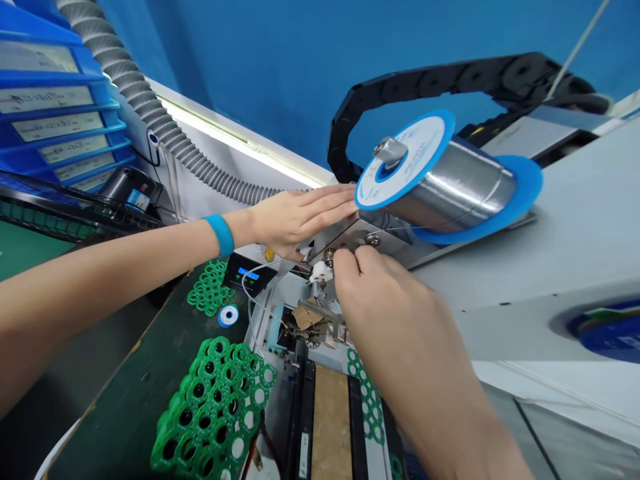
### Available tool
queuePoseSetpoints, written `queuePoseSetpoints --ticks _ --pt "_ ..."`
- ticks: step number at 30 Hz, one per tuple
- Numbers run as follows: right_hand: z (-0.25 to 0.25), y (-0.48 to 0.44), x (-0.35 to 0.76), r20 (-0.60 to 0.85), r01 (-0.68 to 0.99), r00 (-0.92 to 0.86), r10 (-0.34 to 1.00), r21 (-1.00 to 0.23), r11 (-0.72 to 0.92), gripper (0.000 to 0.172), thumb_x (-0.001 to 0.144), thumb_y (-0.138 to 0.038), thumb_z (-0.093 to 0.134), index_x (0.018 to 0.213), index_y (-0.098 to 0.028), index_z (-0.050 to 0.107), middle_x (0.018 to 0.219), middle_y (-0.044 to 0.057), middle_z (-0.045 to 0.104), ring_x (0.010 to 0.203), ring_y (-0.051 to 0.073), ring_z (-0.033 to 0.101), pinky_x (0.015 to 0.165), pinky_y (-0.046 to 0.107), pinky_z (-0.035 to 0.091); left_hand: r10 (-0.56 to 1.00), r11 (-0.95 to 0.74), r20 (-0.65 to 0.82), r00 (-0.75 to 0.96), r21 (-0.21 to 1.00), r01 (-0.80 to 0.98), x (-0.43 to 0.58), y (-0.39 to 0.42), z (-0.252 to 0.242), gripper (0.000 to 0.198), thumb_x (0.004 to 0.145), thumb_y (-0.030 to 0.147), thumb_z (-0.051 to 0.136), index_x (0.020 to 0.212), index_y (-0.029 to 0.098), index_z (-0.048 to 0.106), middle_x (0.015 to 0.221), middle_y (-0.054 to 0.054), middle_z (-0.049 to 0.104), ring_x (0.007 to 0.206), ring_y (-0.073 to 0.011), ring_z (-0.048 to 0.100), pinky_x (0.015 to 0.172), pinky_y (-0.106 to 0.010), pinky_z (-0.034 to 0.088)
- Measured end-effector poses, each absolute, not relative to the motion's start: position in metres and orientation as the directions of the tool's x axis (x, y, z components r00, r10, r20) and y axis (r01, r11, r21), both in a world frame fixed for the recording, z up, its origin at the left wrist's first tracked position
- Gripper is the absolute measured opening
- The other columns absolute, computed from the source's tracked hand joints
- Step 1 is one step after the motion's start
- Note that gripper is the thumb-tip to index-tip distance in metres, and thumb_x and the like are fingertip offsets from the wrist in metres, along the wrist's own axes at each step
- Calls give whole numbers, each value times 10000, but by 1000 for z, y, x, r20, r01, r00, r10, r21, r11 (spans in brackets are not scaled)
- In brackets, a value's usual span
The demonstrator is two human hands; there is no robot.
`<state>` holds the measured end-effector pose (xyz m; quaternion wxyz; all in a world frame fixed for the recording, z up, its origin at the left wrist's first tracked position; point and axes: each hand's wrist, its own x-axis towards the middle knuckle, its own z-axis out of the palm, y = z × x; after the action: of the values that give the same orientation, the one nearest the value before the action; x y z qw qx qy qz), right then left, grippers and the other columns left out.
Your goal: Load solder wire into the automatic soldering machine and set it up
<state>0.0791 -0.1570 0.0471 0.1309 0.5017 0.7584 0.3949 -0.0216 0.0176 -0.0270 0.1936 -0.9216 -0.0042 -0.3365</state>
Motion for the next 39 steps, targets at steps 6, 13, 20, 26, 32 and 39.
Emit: queuePoseSetpoints --ticks 6,13,20,26,32,39 --pt "50 -158 82 158 600 -538 828 762 244 262 566 27 405 727 -157 498 654 49 498 575 218 552 464 285 438 -117 -924 597 794 -358 133 -23 16 -25 947 718 410 513 1374 -39 0 1494 -190 94 1383 -292 56 1026 -392 378" --pt "41 -157 83 226 650 -480 848 741 171 214 581 18 413 679 -158 483 622 30 446 562 210 525 445 270 389 -87 -931 579 810 -336 140 -23 15 -25 897 781 419 431 1380 -18 -75 1510 -172 22 1381 -313 55 1037 -425 368" --pt "29 -157 83 399 742 -442 804 666 77 263 714 -16 359 883 -121 531 639 34 500 585 216 540 473 264 382 -100 -924 592 799 -354 146 -21 17 -28 928 789 416 436 1377 -7 -146 1504 -162 -139 1382 -323 -7 1048 -434 356" --pt "27 -162 78 382 697 -413 827 717 17 184 722 -26 400 791 -144 523 675 50 484 606 210 510 489 253 365 -105 -921 586 804 -363 144 -22 18 -27 985 766 416 479 1373 -27 -157 1493 -181 -168 1379 -328 -14 1006 -430 396" --pt "27 -161 70 337 580 -438 834 814 -24 199 753 6 397 678 -161 473 636 51 440 589 195 454 484 249 323 -85 -922 577 812 -355 155 -23 16 -27 912 797 418 397 1380 3 -170 1487 -152 -206 1378 -327 -9 977 -443 415" --pt "31 -155 76 278 537 -520 808 842 56 199 819 -49 380 738 -126 545 700 81 504 625 204 443 508 260 338 -70 -917 557 827 -363 166 -25 15 -25 889 808 455 355 1378 -24 -131 1490 -150 -201 1379 -322 -7 1000 -417 390"
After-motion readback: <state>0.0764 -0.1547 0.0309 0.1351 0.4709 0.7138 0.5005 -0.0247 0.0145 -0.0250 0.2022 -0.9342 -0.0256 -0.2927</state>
